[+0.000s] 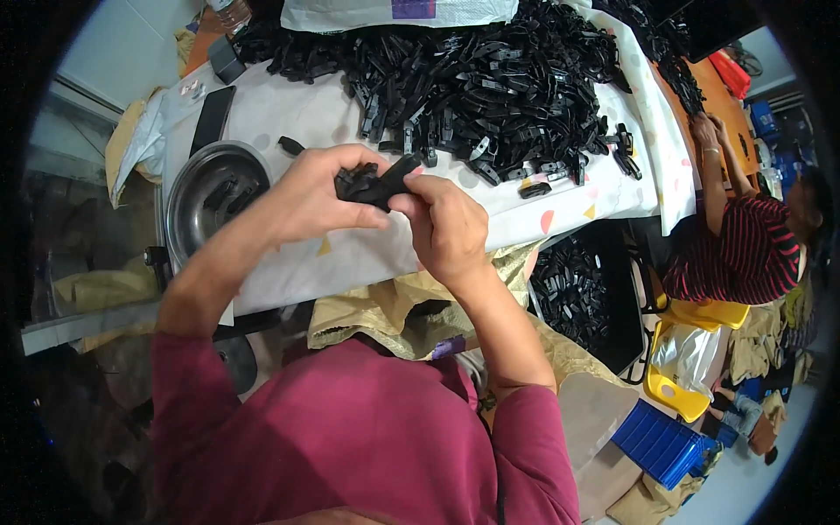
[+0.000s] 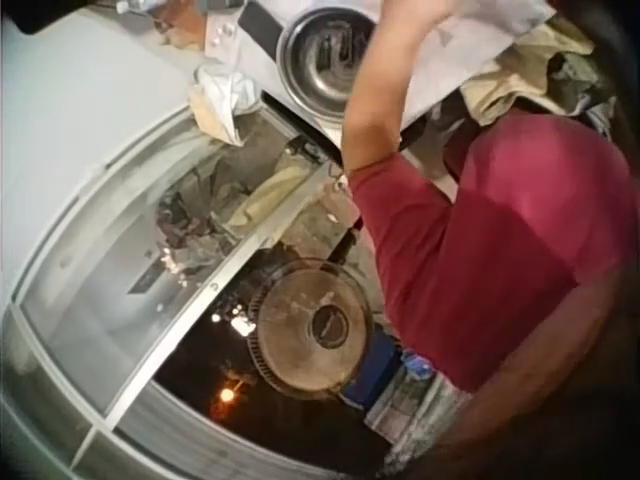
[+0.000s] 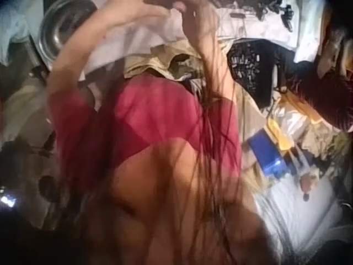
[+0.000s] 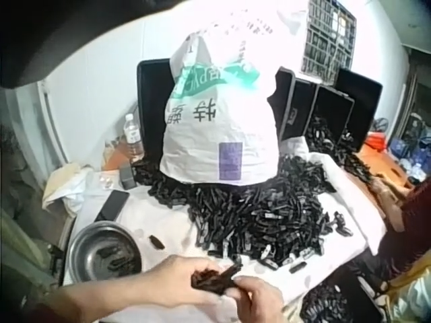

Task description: Assembling or inspecting black plastic components at a manufacturing workbench.

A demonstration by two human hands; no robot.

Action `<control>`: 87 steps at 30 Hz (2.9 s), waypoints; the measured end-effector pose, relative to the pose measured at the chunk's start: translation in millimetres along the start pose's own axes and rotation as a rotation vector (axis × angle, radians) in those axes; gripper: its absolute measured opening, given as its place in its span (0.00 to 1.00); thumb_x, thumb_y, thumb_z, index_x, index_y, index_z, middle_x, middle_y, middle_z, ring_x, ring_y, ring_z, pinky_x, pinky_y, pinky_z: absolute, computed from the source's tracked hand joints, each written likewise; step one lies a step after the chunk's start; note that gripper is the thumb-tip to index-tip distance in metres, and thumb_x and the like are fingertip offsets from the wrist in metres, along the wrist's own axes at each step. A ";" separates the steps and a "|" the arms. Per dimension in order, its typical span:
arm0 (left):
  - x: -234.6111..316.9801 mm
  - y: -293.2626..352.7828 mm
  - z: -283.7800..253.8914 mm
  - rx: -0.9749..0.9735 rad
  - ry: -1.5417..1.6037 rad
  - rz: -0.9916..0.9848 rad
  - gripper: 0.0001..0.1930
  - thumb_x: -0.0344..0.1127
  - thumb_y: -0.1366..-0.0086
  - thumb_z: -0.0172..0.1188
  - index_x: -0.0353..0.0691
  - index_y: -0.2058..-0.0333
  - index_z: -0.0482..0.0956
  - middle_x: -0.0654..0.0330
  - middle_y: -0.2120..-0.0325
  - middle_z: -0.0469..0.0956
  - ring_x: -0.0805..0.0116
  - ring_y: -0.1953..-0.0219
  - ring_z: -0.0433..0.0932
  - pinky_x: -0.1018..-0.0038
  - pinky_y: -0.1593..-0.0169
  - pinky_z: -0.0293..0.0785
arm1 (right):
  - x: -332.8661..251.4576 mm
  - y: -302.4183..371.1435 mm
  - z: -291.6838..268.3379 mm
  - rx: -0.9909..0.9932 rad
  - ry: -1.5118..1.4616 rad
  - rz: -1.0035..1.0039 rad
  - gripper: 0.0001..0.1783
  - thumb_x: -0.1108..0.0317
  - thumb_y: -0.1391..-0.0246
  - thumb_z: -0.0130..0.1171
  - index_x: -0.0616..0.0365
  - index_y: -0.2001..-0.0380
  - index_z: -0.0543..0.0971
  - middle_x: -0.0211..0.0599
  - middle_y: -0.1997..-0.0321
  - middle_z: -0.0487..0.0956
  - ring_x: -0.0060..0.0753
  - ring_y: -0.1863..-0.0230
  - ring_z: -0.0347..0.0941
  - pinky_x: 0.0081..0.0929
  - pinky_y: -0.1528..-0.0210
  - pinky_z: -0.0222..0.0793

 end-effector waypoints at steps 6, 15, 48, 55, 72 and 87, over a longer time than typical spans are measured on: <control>-15.6 21.3 7.0 0.110 0.044 -0.134 0.17 0.34 0.55 0.66 0.36 0.64 0.76 0.57 0.77 0.76 0.71 0.75 0.75 0.74 0.69 0.70 | -3.2 12.6 11.6 -0.194 -0.632 0.691 0.22 0.70 0.54 0.62 0.65 0.57 0.67 0.41 0.65 0.76 0.25 0.65 0.74 0.21 0.65 0.72; -48.8 102.4 -49.8 0.466 -0.825 -0.218 0.20 0.33 0.51 0.61 0.42 0.57 0.73 0.51 0.69 0.75 0.53 0.68 0.73 0.63 0.63 0.68 | 15.0 7.4 39.3 -0.410 -0.061 0.554 0.19 0.68 0.56 0.62 0.60 0.60 0.72 0.38 0.65 0.77 0.35 0.65 0.75 0.27 0.65 0.71; -27.2 -2.3 -17.9 -0.015 0.524 -0.261 0.13 0.38 0.43 0.60 0.33 0.66 0.76 0.63 0.77 0.76 0.80 0.78 0.72 0.83 0.78 0.69 | -5.2 -18.2 6.4 -0.215 -0.392 0.386 0.09 0.83 0.59 0.60 0.65 0.70 0.77 0.38 0.65 0.72 0.24 0.68 0.72 0.17 0.70 0.70; -17.3 1.5 0.3 0.158 0.400 -0.176 0.08 0.33 0.40 0.55 0.33 0.66 0.74 0.64 0.77 0.76 0.80 0.75 0.74 0.83 0.72 0.70 | -13.1 -13.2 8.1 -0.113 -0.227 0.242 0.11 0.83 0.63 0.64 0.62 0.72 0.77 0.36 0.72 0.74 0.27 0.72 0.71 0.18 0.72 0.67; -17.6 16.1 1.9 0.209 -0.500 0.416 0.23 0.36 0.58 0.70 0.35 0.63 0.70 0.54 0.72 0.78 0.60 0.74 0.78 0.74 0.70 0.73 | -13.3 -7.3 7.3 -0.051 -0.155 0.112 0.14 0.83 0.64 0.63 0.63 0.69 0.76 0.37 0.71 0.74 0.32 0.70 0.73 0.21 0.71 0.69; -102.7 -69.4 -27.2 0.312 -0.520 -0.264 0.16 0.38 0.51 0.61 0.38 0.64 0.72 0.50 0.70 0.77 0.52 0.64 0.75 0.64 0.60 0.70 | 72.0 8.4 55.6 -0.404 0.463 0.579 0.23 0.64 0.60 0.62 0.61 0.58 0.71 0.44 0.63 0.75 0.49 0.67 0.73 0.35 0.66 0.69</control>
Point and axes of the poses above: each hand's wrist, its own y-axis away from the middle knuckle, its own z-axis out of the palm, x = y × z, the point moved 1 cm from there along -y, towards the middle knuckle
